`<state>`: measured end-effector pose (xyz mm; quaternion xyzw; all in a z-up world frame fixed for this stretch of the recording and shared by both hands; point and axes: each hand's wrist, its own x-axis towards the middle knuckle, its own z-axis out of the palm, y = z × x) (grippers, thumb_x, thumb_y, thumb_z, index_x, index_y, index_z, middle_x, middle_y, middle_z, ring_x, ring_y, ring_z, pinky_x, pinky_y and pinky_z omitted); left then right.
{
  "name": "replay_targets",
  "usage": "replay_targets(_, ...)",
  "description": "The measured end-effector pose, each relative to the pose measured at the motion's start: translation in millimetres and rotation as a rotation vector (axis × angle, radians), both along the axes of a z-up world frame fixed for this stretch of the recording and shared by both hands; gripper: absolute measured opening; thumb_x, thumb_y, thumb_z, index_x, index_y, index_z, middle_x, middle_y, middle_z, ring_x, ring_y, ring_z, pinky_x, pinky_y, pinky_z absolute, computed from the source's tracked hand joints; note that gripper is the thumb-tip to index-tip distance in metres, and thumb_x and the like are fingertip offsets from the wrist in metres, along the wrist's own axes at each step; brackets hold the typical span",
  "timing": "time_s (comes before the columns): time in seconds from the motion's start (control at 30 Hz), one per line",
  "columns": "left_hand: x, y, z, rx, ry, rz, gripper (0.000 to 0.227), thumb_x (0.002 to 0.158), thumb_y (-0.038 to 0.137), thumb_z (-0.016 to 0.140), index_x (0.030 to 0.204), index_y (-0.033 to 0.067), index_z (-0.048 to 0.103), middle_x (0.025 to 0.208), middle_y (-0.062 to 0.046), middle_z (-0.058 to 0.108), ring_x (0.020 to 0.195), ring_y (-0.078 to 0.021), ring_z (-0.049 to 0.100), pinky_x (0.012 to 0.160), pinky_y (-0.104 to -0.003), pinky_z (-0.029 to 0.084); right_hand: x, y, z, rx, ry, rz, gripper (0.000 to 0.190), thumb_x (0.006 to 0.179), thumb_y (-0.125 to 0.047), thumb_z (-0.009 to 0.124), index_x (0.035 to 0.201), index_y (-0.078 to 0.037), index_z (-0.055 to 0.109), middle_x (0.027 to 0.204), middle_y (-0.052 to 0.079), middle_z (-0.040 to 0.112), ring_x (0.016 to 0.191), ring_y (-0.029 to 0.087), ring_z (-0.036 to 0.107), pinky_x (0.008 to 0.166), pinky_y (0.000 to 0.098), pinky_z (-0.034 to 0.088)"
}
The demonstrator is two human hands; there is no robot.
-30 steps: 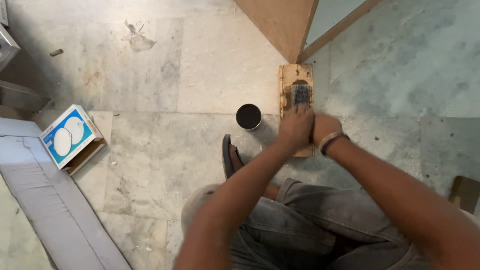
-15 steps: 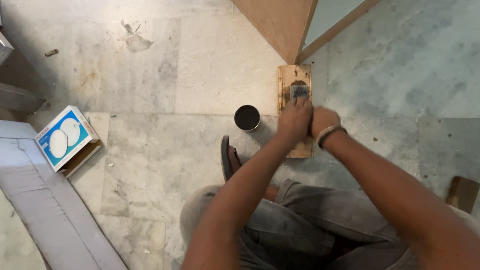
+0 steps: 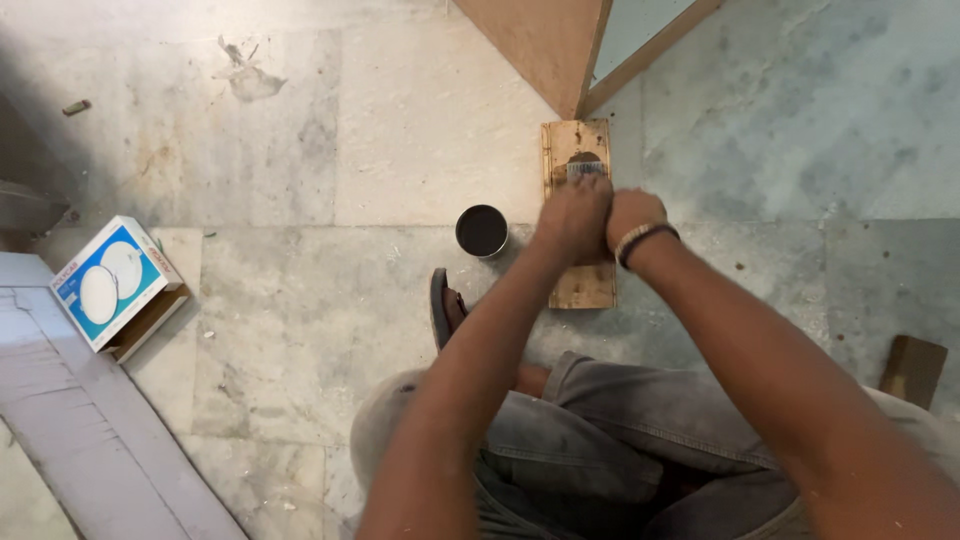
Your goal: The person sits on the floor and uses a small orange sanding block to smooth the surface of a rectangular wooden board. They repeatedly rub the sanding block back and forth along the length of the board, occasionally pausing to inspect the surface or adjust their grip.
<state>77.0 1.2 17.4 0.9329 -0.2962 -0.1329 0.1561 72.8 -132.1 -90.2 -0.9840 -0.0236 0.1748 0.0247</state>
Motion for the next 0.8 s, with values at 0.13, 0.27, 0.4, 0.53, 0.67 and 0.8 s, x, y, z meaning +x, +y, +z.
replay_targets(0.13,-11,3,14,0.065,0.209,0.036,0.076,0.062,0.041,0.09,0.118,0.0015,0.057,0.125,-0.019,0.064,0.119,-0.0338,0.065,0.097,-0.043,0.055,-16,4,20,0.039,0.162,0.013,0.022,0.09,-0.03,0.068,0.095,-0.012,0.079,0.101,0.015,0.078,0.096,0.031,0.075,0.081,0.0421,0.061)
replay_targets(0.27,-76,6,-7,-0.047,-0.061,0.039,0.081,0.052,0.041,0.094,0.111,-0.0027,0.059,0.125,-0.026,0.064,0.116,-0.0416,0.065,0.094,-0.05,0.054,-81,6,37,0.086,0.202,0.132,0.022,0.084,-0.032,0.071,0.095,-0.015,0.077,0.1,0.013,0.076,0.096,0.031,0.074,0.082,0.0431,0.06)
replay_targets(0.4,-32,-2,-27,0.043,-0.105,0.076,0.054,0.072,0.027,0.088,0.113,0.0028,0.062,0.122,-0.02,0.067,0.112,-0.0349,0.069,0.095,-0.041,0.056,-33,6,28,0.054,0.182,0.005,0.024,0.089,-0.034,0.07,0.097,-0.013,0.079,0.102,0.014,0.078,0.098,0.031,0.075,0.085,0.0421,0.06)
replay_targets(0.53,12,-1,-3,-0.063,0.079,0.108,0.064,0.059,0.03,0.091,0.109,0.0035,0.061,0.119,-0.017,0.068,0.112,-0.0354,0.068,0.093,-0.043,0.054,13,7,38,-0.01,0.113,0.042,0.021,0.086,-0.029,0.072,0.095,-0.012,0.078,0.101,0.013,0.077,0.098,0.031,0.075,0.083,0.0414,0.061)
replay_targets(0.67,-53,7,-2,0.041,0.153,0.042,0.071,0.066,0.033,0.091,0.119,-0.0007,0.057,0.121,-0.022,0.063,0.109,-0.0371,0.067,0.091,-0.045,0.056,-63,9,45,0.126,0.233,0.002,0.028,0.098,-0.037,0.062,0.099,-0.013,0.078,0.101,0.014,0.077,0.096,0.031,0.075,0.084,0.0429,0.059)
replay_targets(0.8,-71,10,-17,-0.179,-0.014,0.063,0.069,0.054,0.026,0.091,0.11,-0.001,0.061,0.121,-0.023,0.062,0.116,-0.0386,0.061,0.099,-0.047,0.051,-77,6,40,-0.009,0.24,0.136,0.02,0.09,-0.03,0.067,0.098,-0.015,0.078,0.104,0.011,0.076,0.097,0.028,0.075,0.082,0.0419,0.061)
